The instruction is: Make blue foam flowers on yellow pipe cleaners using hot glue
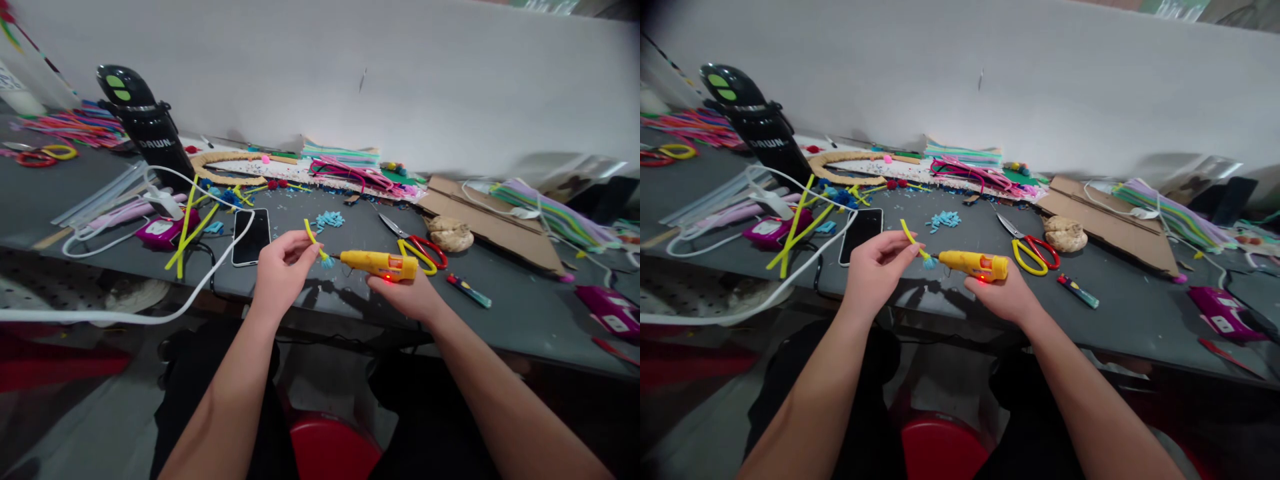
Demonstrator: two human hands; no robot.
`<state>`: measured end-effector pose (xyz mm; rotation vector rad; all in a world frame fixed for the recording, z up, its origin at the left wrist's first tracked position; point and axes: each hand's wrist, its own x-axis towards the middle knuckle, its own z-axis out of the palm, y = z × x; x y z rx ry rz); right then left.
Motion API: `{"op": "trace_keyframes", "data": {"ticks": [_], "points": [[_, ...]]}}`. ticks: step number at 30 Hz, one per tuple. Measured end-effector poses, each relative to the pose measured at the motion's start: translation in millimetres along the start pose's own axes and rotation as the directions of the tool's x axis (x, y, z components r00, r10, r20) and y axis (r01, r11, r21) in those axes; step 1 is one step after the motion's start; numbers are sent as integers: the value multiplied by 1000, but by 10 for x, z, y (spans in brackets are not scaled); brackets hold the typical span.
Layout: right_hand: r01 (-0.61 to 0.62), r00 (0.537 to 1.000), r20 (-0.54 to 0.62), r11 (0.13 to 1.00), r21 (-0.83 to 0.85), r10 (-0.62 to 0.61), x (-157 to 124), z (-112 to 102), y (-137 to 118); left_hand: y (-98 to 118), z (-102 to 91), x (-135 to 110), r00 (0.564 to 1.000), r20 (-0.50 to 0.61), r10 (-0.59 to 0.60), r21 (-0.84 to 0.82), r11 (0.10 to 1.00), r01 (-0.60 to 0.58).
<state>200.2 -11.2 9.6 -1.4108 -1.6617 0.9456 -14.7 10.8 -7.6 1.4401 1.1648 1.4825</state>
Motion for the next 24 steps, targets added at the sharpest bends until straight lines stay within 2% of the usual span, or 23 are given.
{"op": "trace_keyframes", "data": {"ticks": [14, 24], "points": [[-1, 1000, 11, 1000, -13, 1, 7, 4, -4, 7, 15, -5, 1000, 16, 8, -1, 1000, -8], [42, 997, 69, 999, 19, -43, 4, -18, -6, 7, 7, 0, 999, -29, 23, 12, 1000, -22]]}}
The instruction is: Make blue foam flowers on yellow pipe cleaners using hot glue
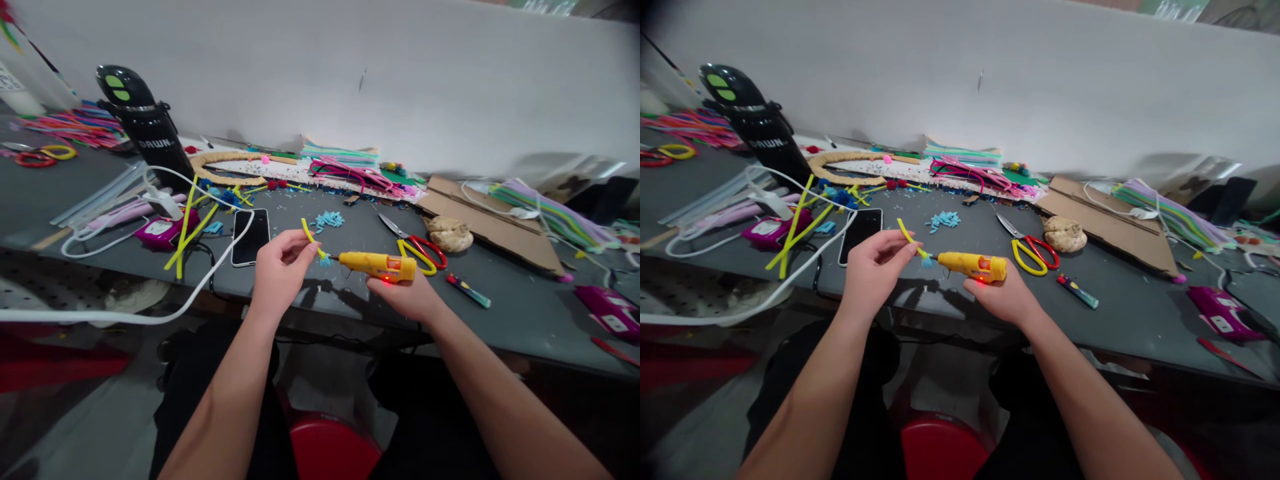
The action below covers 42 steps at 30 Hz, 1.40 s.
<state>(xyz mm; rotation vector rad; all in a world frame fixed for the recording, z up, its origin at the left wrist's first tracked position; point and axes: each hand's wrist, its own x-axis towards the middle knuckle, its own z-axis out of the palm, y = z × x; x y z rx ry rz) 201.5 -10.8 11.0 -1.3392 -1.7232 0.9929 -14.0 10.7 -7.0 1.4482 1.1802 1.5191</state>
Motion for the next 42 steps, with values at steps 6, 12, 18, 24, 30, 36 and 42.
{"op": "trace_keyframes", "data": {"ticks": [6, 12, 18, 24, 30, 36, 42], "points": [[-5, 1000, 6, 1000, -26, 5, 0, -35, 23, -5, -6, 4, 999, -18, -28, -37, 999, 27], [-62, 993, -102, 995, -84, 53, 45, -210, 161, 6, -6, 19, 997, -57, -52, -101, 994, 46], [-42, 924, -371, 943, -330, -88, 317, -336, 473, 23, 8, -1, 999, -18, -44, -177, 983, 40], [-73, 851, -491, 881, -467, -189, 713, -320, 764, 13, 47, -11, 998, 19, -53, -156, 986, 55], [94, 829, -409, 815, -571, -382, 653, -499, 660, 14, 36, -20, 997, 4, -72, -162, 984, 72], [282, 880, -107, 689, -668, -463, 626, -228, 151, 32, 7, -11, 998, -7, -68, -157, 985, 66], [66, 997, 42, 491, -869, -59, 1168, 329, 129, 84, 22, 2, 997, -7, -81, -198, 977, 78]]}}
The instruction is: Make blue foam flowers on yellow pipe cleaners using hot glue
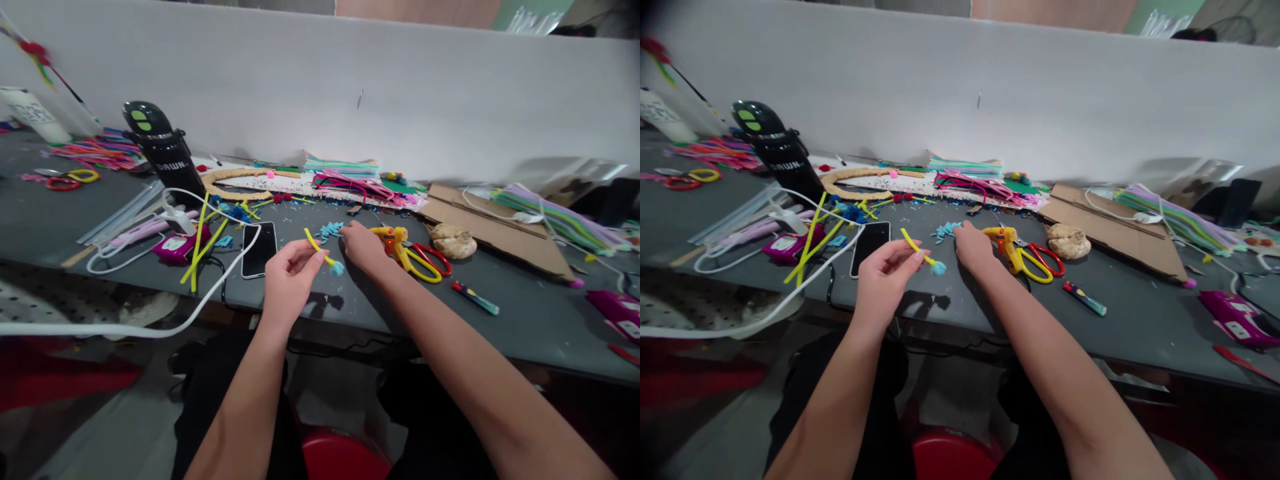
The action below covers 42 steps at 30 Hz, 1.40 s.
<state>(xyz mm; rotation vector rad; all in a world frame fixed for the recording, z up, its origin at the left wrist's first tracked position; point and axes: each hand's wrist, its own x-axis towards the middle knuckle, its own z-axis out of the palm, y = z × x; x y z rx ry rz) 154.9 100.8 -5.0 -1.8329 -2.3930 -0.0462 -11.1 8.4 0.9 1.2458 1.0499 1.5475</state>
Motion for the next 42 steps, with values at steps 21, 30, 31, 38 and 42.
{"op": "trace_keyframes", "data": {"ticks": [21, 30, 31, 38, 42], "points": [[189, 973, -173, 957, 220, -152, -181, 22, 128, -10, -1, -27, 1000, 23, 10, -22, 1000, -9], [-80, 996, 56, 449, 890, 65, -868, 21, 202, -26, 24, -24, 999, 27, 18, -19, 1000, -18], [-109, 994, 91, 408, 906, 64, -897, 27, 200, -31, 25, -25, 999, 30, 15, -16, 1000, -15], [-114, 993, 103, 361, 925, 50, -904, 67, 210, -72, 50, -20, 999, 45, 18, -6, 1000, -17], [-80, 996, 58, 378, 922, 67, -893, 64, 214, -68, 67, -17, 999, 48, 18, 13, 1000, -19]]}}
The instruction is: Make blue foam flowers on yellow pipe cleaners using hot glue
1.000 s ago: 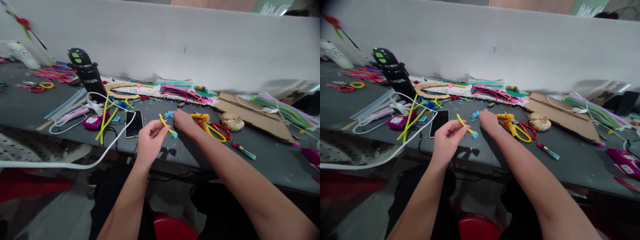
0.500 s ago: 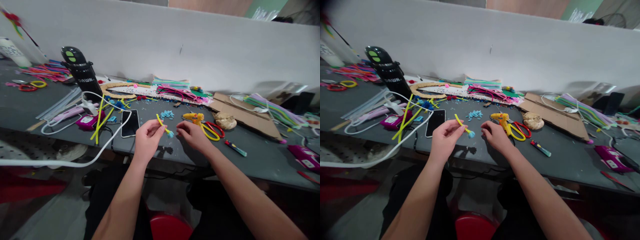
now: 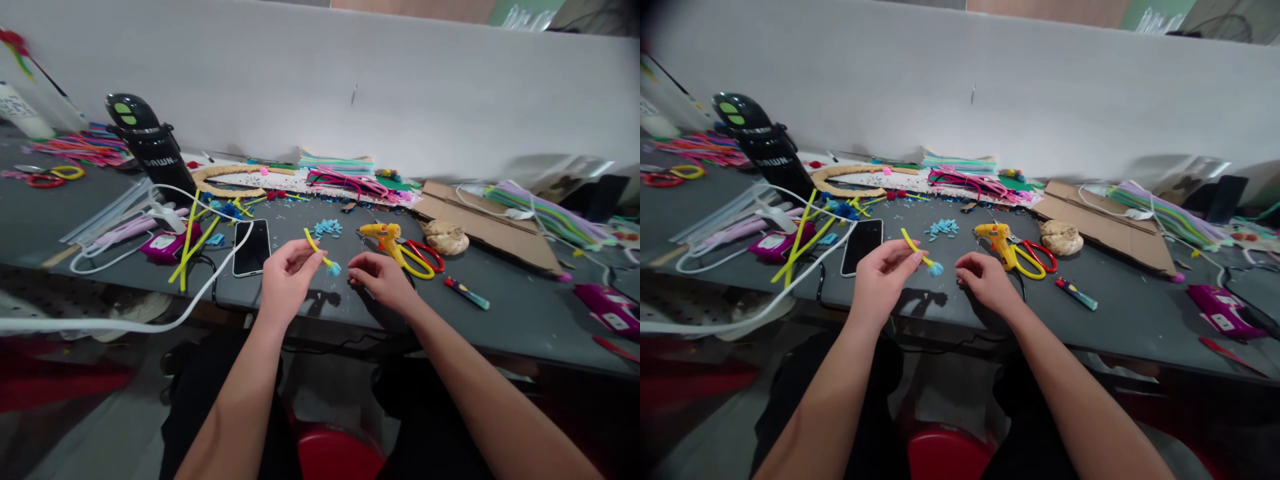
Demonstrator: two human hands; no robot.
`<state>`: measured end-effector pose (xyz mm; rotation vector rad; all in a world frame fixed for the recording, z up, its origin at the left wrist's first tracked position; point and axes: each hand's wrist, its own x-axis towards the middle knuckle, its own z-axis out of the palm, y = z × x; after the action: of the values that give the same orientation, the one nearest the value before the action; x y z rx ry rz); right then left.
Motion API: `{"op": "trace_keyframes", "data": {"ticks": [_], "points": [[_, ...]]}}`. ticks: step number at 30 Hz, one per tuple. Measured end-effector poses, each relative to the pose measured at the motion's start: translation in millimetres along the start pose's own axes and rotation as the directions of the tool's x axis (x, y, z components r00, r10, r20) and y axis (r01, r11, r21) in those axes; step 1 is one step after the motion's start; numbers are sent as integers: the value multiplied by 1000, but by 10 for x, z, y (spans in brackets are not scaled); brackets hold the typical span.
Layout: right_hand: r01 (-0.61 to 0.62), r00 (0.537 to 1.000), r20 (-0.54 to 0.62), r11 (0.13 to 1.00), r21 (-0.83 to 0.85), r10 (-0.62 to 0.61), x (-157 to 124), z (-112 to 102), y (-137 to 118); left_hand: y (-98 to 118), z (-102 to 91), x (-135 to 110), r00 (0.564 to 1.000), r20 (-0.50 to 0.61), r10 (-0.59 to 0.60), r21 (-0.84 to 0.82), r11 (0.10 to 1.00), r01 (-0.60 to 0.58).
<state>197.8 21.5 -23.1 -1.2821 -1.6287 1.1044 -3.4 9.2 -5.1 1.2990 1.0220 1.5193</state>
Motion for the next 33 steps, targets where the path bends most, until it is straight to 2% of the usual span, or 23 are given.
{"op": "trace_keyframes", "data": {"ticks": [11, 19, 26, 29, 33], "points": [[31, 998, -52, 999, -37, -33, -7, 36, 24, -5, 27, -9, 1000, 12, -2, 39, 999, 2], [4, 1000, -27, 998, 65, -2, -10, 22, 59, -25, 24, -11, 1000, 17, -1, 46, 999, 1], [87, 986, -140, 996, -8, -87, -26, 24, 59, -17, 34, -16, 1000, 20, -9, 38, 999, 9], [107, 981, -166, 993, 49, -98, -60, 32, -5, -19, 38, -18, 1000, 22, -3, 38, 999, 2], [64, 992, -122, 984, 167, -44, -146, 26, -84, -12, 43, -24, 1000, 27, -5, 53, 999, 4]]}}
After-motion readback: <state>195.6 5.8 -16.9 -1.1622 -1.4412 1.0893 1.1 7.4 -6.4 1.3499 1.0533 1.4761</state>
